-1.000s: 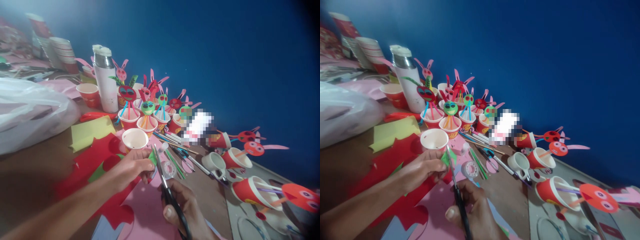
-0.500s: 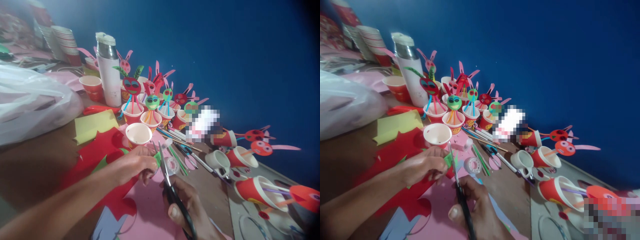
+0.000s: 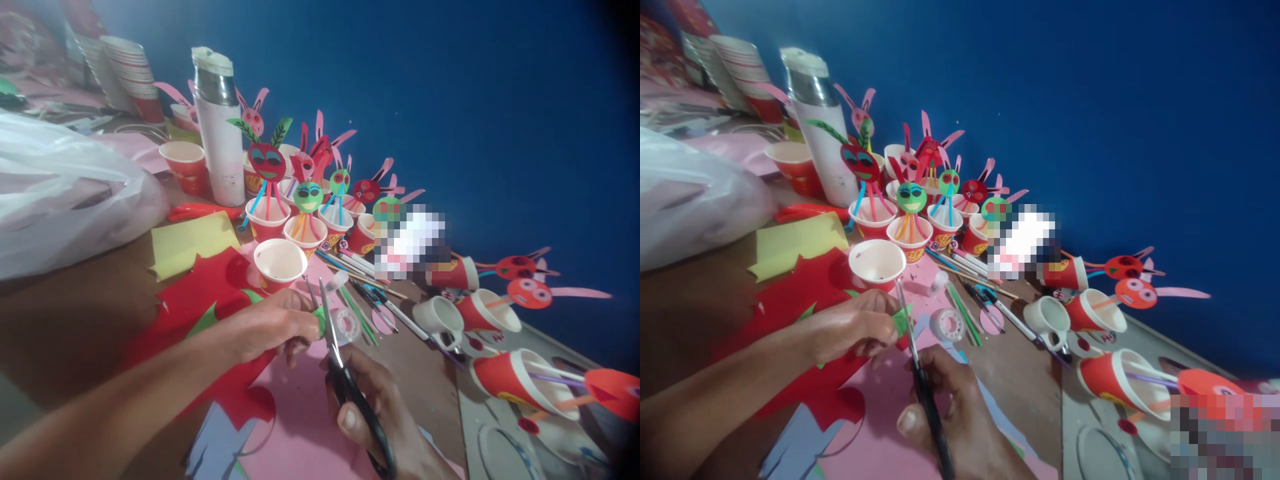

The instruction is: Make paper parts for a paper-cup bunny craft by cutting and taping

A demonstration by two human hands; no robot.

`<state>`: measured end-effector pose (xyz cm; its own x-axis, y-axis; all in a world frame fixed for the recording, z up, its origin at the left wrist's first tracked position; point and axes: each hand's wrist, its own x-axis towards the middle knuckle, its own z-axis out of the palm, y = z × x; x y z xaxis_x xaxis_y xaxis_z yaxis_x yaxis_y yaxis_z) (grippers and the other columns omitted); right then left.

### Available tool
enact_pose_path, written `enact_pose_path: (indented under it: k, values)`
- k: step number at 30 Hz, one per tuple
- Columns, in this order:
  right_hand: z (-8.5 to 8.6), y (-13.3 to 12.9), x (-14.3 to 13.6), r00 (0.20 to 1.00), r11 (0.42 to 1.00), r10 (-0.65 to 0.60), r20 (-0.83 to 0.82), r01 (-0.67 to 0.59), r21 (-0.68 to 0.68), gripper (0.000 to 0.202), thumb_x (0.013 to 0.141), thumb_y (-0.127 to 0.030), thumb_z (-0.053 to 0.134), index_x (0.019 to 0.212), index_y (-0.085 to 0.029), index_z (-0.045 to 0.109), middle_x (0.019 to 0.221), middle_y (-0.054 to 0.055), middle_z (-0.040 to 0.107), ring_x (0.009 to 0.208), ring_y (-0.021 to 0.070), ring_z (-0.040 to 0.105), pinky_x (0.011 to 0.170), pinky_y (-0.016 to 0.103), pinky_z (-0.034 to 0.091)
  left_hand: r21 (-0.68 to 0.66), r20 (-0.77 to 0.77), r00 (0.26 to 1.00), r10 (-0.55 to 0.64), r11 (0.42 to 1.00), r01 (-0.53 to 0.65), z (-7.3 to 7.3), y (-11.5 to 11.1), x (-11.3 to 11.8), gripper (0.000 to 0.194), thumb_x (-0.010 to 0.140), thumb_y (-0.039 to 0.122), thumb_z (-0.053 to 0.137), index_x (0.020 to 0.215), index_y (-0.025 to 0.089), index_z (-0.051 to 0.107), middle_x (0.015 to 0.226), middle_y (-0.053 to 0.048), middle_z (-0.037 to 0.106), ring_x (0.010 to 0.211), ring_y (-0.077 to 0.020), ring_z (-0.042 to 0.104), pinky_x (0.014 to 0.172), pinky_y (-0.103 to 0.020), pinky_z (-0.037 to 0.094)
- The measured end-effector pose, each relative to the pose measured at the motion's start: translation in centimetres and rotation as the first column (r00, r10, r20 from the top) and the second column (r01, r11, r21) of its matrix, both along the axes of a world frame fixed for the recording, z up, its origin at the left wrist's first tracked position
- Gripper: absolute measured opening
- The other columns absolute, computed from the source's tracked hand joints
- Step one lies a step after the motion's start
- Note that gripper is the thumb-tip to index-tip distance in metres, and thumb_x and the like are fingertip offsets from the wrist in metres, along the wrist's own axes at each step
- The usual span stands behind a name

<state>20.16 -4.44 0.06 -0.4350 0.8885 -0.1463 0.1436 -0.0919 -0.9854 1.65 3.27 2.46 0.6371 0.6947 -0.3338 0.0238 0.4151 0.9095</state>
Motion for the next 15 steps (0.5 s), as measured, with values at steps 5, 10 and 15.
enact_pose_path:
  k: [5, 10, 15]
  values:
    - [0.15, -0.03, -0.24, 0.999, 0.999, -0.035, 0.029, 0.034, 0.027, 0.048, 0.073, -0.062, 0.058, 0.091, -0.019, 0.053, 0.059, -0.002, 0.046, 0.050, 0.0102, 0.036, 0.042, 0.021, 0.028, -0.005, 0.039, 0.999, -0.008, 1.000, 0.008, -0.20, 0.11, 0.10, 0.023, 0.055, 0.016, 0.048, 0.033, 0.015, 0.047, 0.029, 0.003, 0.041, 0.028, -0.0068, 0.038, 0.030, -0.018, 0.019]
    - [0.08, -0.07, -0.24, 0.998, 0.999, -0.046, 0.033, 0.046, 0.019, 0.049, 0.072, -0.063, 0.059, 0.091, -0.018, 0.053, 0.059, -0.003, 0.046, 0.050, 0.0101, 0.035, 0.042, 0.021, 0.028, -0.010, 0.034, 0.999, -0.020, 1.000, 0.020, -0.19, 0.16, 0.04, 0.022, 0.056, 0.015, 0.048, 0.034, 0.016, 0.047, 0.029, 0.004, 0.041, 0.027, -0.0062, 0.037, 0.030, -0.018, 0.023]
    - [0.15, -0.06, -0.28, 0.998, 0.998, -0.055, 0.030, 0.054, 0.029, 0.047, 0.073, -0.061, 0.059, 0.090, -0.018, 0.053, 0.058, -0.003, 0.045, 0.050, 0.0101, 0.035, 0.044, 0.022, 0.028, 0.004, 0.057, 0.998, -0.018, 1.000, 0.018, -0.10, 0.12, -0.03, 0.023, 0.056, 0.016, 0.048, 0.034, 0.016, 0.046, 0.029, 0.004, 0.041, 0.027, -0.0064, 0.037, 0.030, -0.018, 0.026]
